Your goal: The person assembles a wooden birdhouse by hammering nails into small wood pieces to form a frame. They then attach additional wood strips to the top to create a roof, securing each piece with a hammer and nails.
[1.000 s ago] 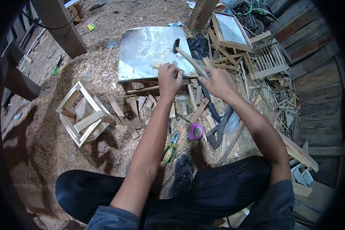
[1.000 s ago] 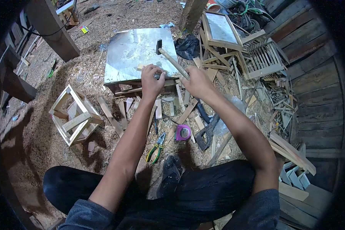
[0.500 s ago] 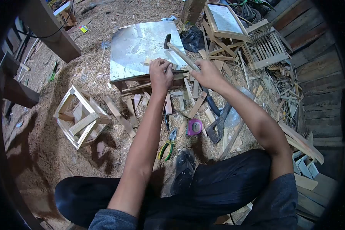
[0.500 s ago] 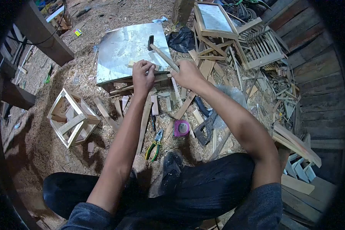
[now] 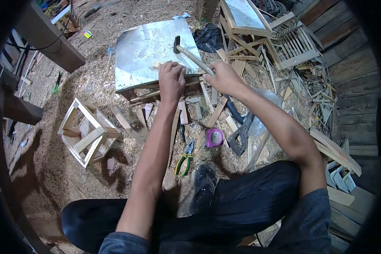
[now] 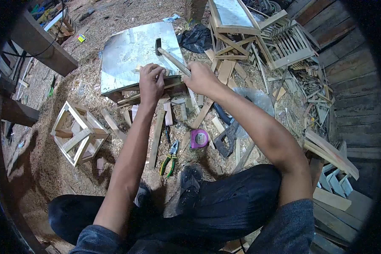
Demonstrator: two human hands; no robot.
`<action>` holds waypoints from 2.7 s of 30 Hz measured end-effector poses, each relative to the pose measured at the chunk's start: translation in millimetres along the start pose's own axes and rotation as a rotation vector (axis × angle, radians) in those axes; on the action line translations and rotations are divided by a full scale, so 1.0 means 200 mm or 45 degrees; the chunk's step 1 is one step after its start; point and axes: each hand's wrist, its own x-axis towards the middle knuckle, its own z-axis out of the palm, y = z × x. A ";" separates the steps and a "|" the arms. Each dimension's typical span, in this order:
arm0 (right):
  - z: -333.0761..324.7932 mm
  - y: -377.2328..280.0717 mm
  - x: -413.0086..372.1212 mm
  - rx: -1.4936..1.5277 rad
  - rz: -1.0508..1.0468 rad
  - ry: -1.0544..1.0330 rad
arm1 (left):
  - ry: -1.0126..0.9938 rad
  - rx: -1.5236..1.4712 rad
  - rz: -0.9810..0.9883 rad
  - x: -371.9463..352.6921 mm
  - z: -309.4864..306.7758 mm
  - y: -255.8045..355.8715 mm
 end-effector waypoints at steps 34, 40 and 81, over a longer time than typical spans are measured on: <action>0.35 0.06 0.16 0.385 -0.165 0.208 | -0.130 0.018 -0.020 0.04 -0.02 0.00; 0.34 0.06 0.16 0.399 -0.139 0.171 | -0.132 -0.071 -0.036 0.04 -0.01 -0.01; 0.34 0.05 0.16 0.338 -0.173 0.199 | -0.107 -0.062 0.058 0.04 -0.02 -0.06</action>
